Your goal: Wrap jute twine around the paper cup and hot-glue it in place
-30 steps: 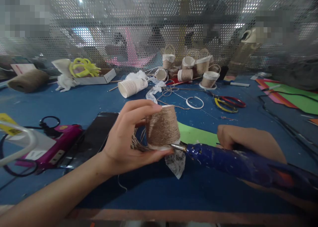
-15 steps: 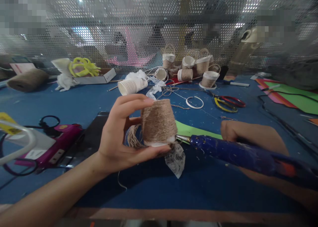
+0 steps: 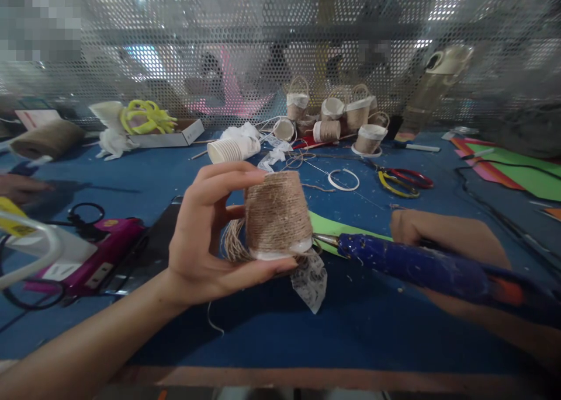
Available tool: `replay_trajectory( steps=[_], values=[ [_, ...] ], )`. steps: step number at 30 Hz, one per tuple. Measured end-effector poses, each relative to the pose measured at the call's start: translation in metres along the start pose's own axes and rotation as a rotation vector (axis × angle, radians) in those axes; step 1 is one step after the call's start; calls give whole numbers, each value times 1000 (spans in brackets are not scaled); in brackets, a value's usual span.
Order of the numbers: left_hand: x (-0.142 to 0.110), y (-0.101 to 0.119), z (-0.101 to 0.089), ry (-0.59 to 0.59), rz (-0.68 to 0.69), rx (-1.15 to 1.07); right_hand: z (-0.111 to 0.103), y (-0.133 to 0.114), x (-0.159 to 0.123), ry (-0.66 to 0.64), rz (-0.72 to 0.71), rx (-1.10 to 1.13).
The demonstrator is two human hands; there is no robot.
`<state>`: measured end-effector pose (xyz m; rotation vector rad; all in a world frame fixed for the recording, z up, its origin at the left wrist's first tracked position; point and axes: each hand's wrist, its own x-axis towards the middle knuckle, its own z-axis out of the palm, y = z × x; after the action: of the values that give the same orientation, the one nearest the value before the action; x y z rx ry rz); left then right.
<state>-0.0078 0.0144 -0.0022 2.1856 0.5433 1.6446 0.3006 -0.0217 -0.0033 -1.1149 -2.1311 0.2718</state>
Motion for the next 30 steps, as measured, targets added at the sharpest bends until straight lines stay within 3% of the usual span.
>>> replay_trajectory(
  steps=[3, 10, 14, 21, 27, 30],
  values=[
    [1, 2, 0, -7, -36, 34, 0, 2, -1, -11, -84, -10],
    [2, 7, -1, 18, -80, 62, -2, 3, 2, -19, -114, -45],
    [3, 4, -2, 21, 7, 8, -2, 4, 5, -67, -93, -104],
    [3, 3, -2, -51, 45, -75, 12, 19, 11, -162, -31, -207],
    [2, 3, -4, -80, 27, -39, 18, 22, 16, -301, 126, -253],
    [2, 1, -5, -118, 40, 4, 18, 23, 17, -306, 173, -210]
  ],
)
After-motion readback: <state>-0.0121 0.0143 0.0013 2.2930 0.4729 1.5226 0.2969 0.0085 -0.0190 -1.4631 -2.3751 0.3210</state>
